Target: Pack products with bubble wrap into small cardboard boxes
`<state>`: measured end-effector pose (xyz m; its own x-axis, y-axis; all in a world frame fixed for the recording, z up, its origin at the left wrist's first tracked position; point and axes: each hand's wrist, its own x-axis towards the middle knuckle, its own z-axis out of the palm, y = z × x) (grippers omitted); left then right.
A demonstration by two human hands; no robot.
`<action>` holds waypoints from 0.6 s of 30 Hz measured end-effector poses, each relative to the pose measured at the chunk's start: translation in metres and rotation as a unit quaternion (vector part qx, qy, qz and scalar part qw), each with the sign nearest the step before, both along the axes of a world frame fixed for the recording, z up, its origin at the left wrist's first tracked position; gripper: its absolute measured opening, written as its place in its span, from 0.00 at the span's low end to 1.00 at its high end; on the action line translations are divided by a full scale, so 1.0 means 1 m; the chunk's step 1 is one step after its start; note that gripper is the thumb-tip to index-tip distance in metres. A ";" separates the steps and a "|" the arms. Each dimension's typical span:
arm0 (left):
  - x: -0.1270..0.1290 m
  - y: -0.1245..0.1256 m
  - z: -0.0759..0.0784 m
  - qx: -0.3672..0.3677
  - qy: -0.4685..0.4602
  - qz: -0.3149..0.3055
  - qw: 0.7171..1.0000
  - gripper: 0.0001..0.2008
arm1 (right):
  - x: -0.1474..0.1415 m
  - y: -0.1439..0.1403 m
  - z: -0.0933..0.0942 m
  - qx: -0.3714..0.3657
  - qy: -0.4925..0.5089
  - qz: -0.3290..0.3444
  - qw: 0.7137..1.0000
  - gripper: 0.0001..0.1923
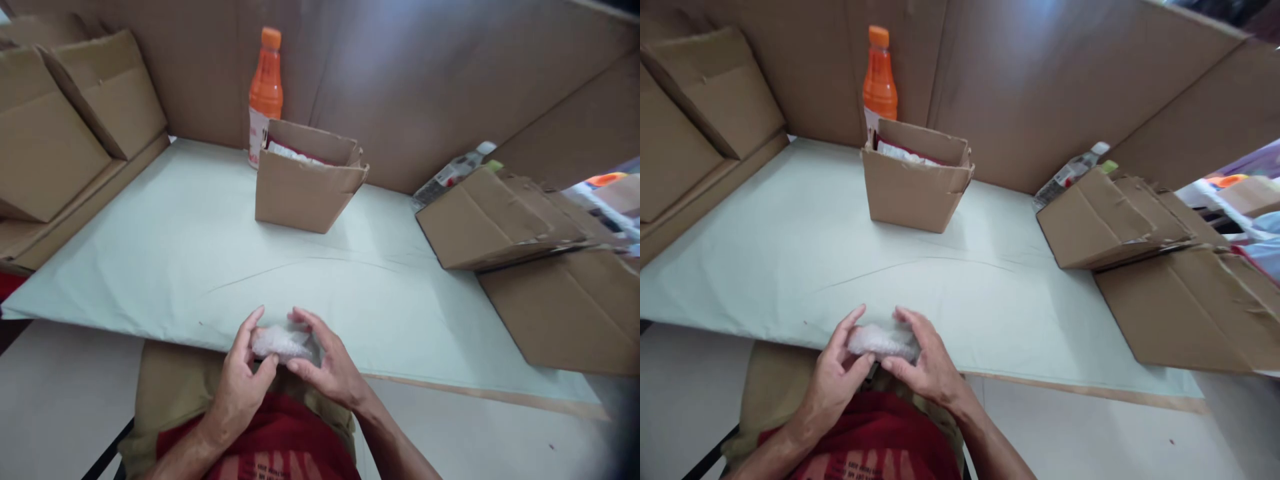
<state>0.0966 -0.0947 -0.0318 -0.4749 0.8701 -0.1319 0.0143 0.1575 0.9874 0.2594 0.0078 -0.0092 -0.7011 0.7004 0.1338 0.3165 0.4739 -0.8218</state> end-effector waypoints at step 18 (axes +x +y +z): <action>-0.090 0.190 0.114 0.300 0.577 -0.026 0.759 0.25 | 0.007 0.042 -0.013 -0.177 0.076 -0.009 0.981 0.22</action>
<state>0.0067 0.0950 0.0825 0.0636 0.6314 0.7729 0.9152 -0.3457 0.2071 0.2659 0.0500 -0.0222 -0.6792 0.7338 -0.0181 0.1830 0.1454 -0.9723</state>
